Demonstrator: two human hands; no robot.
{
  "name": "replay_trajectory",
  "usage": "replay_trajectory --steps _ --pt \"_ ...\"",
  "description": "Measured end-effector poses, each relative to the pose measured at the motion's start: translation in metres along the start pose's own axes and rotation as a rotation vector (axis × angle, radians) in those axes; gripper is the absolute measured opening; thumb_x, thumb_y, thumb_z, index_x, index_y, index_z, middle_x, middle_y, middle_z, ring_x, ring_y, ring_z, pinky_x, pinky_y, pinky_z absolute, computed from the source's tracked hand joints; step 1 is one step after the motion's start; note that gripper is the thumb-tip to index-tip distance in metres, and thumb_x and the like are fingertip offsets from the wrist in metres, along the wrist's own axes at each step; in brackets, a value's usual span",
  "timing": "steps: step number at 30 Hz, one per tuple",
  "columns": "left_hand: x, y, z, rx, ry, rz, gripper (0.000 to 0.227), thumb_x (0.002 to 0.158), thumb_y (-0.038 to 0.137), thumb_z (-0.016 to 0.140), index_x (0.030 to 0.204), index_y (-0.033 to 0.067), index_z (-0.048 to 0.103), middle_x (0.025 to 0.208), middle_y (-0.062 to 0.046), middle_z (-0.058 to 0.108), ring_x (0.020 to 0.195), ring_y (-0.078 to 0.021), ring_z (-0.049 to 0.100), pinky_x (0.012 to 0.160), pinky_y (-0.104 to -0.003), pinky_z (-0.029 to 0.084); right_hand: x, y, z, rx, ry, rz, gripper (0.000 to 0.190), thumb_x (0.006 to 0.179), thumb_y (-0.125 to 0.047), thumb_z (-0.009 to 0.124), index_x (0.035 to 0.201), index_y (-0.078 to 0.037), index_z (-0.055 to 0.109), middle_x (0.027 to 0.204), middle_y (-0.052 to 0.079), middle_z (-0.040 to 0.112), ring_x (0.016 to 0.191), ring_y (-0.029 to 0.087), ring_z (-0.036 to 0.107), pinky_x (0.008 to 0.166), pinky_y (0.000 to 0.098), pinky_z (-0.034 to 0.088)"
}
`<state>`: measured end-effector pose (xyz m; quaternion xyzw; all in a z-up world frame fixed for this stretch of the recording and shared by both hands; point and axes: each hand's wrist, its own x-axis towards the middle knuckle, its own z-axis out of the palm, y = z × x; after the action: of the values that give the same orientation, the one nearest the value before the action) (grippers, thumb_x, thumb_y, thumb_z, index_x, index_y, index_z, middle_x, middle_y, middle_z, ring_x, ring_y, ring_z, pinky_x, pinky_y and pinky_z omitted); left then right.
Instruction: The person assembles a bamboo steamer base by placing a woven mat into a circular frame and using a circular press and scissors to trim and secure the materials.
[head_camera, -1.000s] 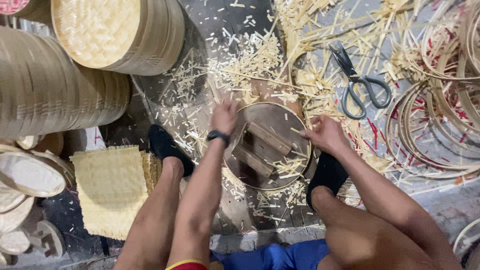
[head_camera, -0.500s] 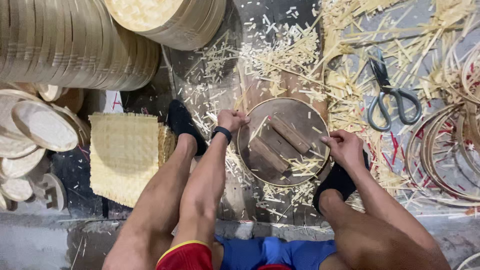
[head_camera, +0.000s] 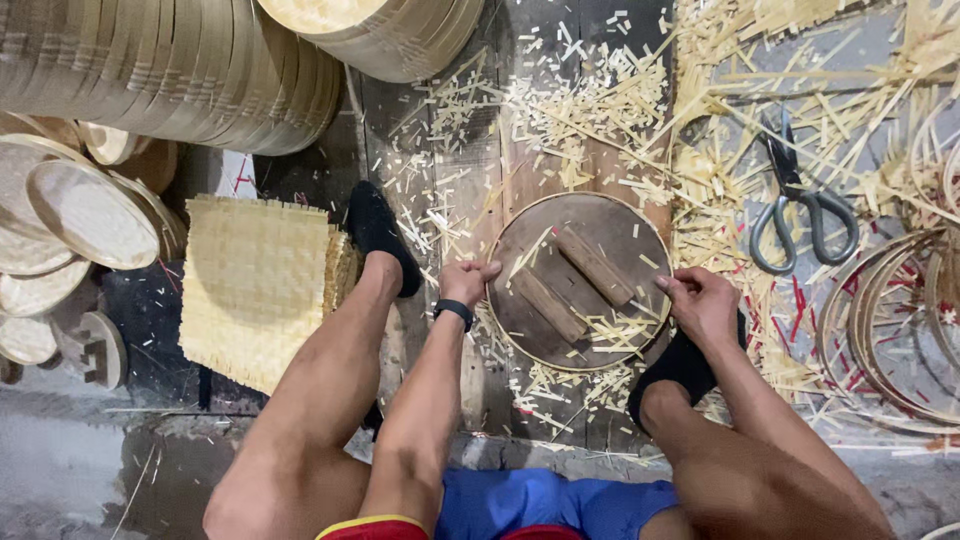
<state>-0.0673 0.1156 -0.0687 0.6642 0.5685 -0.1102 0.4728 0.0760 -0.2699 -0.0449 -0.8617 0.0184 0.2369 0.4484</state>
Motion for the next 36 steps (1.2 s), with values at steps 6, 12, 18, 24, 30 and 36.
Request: replay_trajectory --steps 6,12,18,24,30,36 --pt "0.009 0.021 0.024 -0.092 0.146 0.126 0.025 0.075 0.023 0.092 0.090 0.0059 0.082 0.078 -0.004 0.077 0.064 -0.0102 0.068 0.064 -0.027 0.055 0.040 0.013 -0.002 0.043 0.059 -0.033 0.026 0.092 -0.020 0.083 0.106 0.001 0.078 0.085 0.008 0.076 0.072 0.012 0.067 0.069 0.0288 0.054" --pt "-0.047 0.006 0.063 -0.059 0.100 -0.122 0.035 0.089 0.024 0.084 0.112 0.0012 0.072 0.094 -0.013 0.074 0.075 -0.0242 0.065 0.068 -0.037 0.045 0.049 0.004 -0.021 0.329 -0.226 0.361 0.020 0.090 -0.008 0.079 0.100 0.008 0.072 0.084 0.013 0.070 0.069 0.019 0.066 0.056 0.0315 0.054" --pt "-0.084 -0.028 0.105 -1.005 0.030 -0.295 0.023 0.090 0.008 0.072 0.110 -0.0002 0.066 0.094 -0.008 0.075 0.085 -0.0231 0.074 0.076 -0.043 0.065 0.044 0.014 -0.006 0.637 -0.141 0.453 0.011 0.089 -0.007 0.076 0.089 -0.001 0.067 0.080 0.007 0.068 0.066 0.018 0.069 0.058 0.0334 0.063" --pt "-0.070 -0.040 0.110 -0.927 0.041 -0.339 0.018 0.092 0.009 0.075 0.105 -0.0017 0.069 0.091 -0.009 0.072 0.078 -0.0216 0.070 0.071 -0.041 0.064 0.042 0.014 -0.003 0.552 -0.058 0.362 0.015 0.089 -0.004 0.079 0.088 0.004 0.066 0.078 0.009 0.067 0.061 0.019 0.068 0.052 0.0322 0.061" --pt "-0.099 -0.001 0.094 -0.820 0.059 -0.334 0.019 0.088 0.019 0.079 0.097 0.0067 0.069 0.087 -0.008 0.071 0.072 -0.0188 0.063 0.061 -0.036 0.053 0.022 -0.036 -0.022 -0.102 0.082 0.051 0.030 0.085 -0.019 0.083 0.100 0.004 0.071 0.088 0.015 0.071 0.085 0.029 0.072 0.080 0.0416 0.058" --pt "-0.120 0.075 0.036 -0.208 0.210 0.304 0.029 0.085 0.027 0.087 0.086 0.0046 0.068 0.081 -0.004 0.062 0.070 -0.0153 0.057 0.065 -0.033 0.050 0.002 -0.147 -0.031 -0.047 -0.059 -0.409 0.051 0.092 -0.033 0.078 0.128 -0.001 0.062 0.119 0.020 0.063 0.107 0.027 0.069 0.097 0.0394 0.060"
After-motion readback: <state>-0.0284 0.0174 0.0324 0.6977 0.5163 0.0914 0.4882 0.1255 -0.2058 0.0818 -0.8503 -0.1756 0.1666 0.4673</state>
